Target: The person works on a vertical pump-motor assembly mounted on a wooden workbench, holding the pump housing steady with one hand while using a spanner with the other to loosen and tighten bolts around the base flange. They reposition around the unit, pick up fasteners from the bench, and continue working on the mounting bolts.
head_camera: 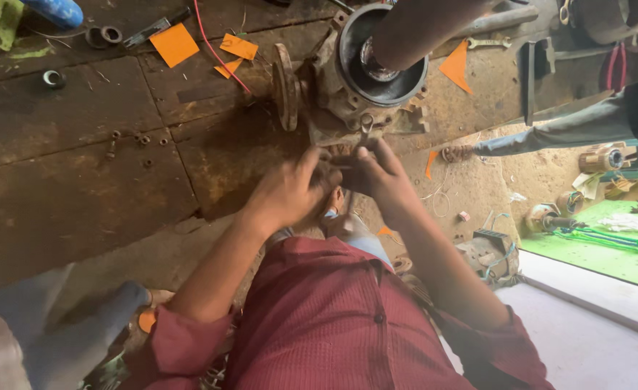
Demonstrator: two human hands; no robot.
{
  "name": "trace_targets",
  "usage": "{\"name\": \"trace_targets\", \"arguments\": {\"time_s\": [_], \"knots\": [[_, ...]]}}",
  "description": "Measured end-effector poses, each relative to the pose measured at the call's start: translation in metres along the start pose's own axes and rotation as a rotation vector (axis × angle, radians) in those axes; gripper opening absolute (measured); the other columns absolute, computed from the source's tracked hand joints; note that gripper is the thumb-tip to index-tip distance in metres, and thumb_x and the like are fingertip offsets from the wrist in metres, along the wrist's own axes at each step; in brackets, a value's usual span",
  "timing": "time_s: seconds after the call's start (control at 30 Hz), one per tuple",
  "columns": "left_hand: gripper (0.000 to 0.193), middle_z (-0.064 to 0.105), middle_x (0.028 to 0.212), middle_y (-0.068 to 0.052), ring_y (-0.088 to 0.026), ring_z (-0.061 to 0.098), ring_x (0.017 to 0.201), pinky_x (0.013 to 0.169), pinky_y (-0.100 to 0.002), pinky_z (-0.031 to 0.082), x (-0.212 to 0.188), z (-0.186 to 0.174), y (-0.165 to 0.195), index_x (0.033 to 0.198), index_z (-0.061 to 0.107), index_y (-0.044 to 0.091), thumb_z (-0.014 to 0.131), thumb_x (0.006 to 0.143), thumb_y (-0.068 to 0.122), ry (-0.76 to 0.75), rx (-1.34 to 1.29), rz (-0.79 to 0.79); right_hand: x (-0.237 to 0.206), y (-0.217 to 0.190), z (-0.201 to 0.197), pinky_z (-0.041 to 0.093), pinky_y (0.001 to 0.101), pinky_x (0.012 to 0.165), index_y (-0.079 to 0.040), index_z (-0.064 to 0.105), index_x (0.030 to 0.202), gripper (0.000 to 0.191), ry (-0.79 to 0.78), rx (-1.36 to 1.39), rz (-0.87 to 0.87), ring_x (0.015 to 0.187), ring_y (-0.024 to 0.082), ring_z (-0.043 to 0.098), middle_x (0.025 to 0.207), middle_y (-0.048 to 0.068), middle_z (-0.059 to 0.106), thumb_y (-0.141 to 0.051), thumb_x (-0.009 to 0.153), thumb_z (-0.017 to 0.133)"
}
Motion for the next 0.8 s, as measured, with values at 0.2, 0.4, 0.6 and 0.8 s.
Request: {"name": "trace_targets", "arguments": {"time_s": [0.2,0.4,0.6,0.8], "knots": [[0.083,0.062,0.125,-0.030,-0.050,0.060,0.116,0.094,-0.055,0.050,-0.038,0.009,-0.007,0.152,0.031,0.009,0.061,0.093,0.059,0.027,-0.135,-0.154,0.008,0.017,0.031,0.057,0.0515,0.095,-0.007,0.046,0.131,0.032,0.062,0.278,0.038,0.111,0.038,0.069,0.125,0.023,0.068,-0.022,0.104,0.046],[0.044,0.071,0.113,-0.021,-0.044,0.069,0.105,0.084,-0.053,0.055,-0.050,-0.010,-0.005,0.133,0.053,0.012,0.058,0.099,0.039,0.284,-0.025,-0.065,0.039,0.027,0.044,0.054,0.0576,0.099,-0.009,0.047,0.123,0.017,-0.050,0.647,-0.029,0.112,0.037,0.067,0.114,0.012,0.063,-0.017,0.108,0.048],[0.026,0.073,0.111,-0.017,-0.043,0.072,0.089,0.071,-0.050,0.058,-0.035,-0.016,-0.002,0.117,0.060,0.009,0.057,0.106,0.032,0.385,0.245,-0.114,0.055,0.060,0.040,0.051,0.0427,0.069,-0.021,0.051,0.114,0.015,0.097,0.666,0.076,0.081,0.023,0.061,0.095,0.003,0.058,-0.031,0.104,0.047],[0.033,0.074,0.094,-0.021,-0.041,0.073,0.093,0.079,-0.048,0.058,-0.043,0.015,-0.002,0.101,0.072,0.009,0.061,0.104,0.039,-0.078,0.001,-0.013,0.041,-0.002,-0.018,0.047,0.0360,0.061,-0.020,0.051,0.133,0.036,0.060,-0.384,0.301,0.072,0.016,0.055,0.085,-0.002,0.058,-0.046,0.108,0.055]]}}
Point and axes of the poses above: each hand's wrist, its own x-axis towards the middle knuckle, its own z-axis out of the palm, y = z × x, the point moved 1 cm from there along x, towards the middle knuckle
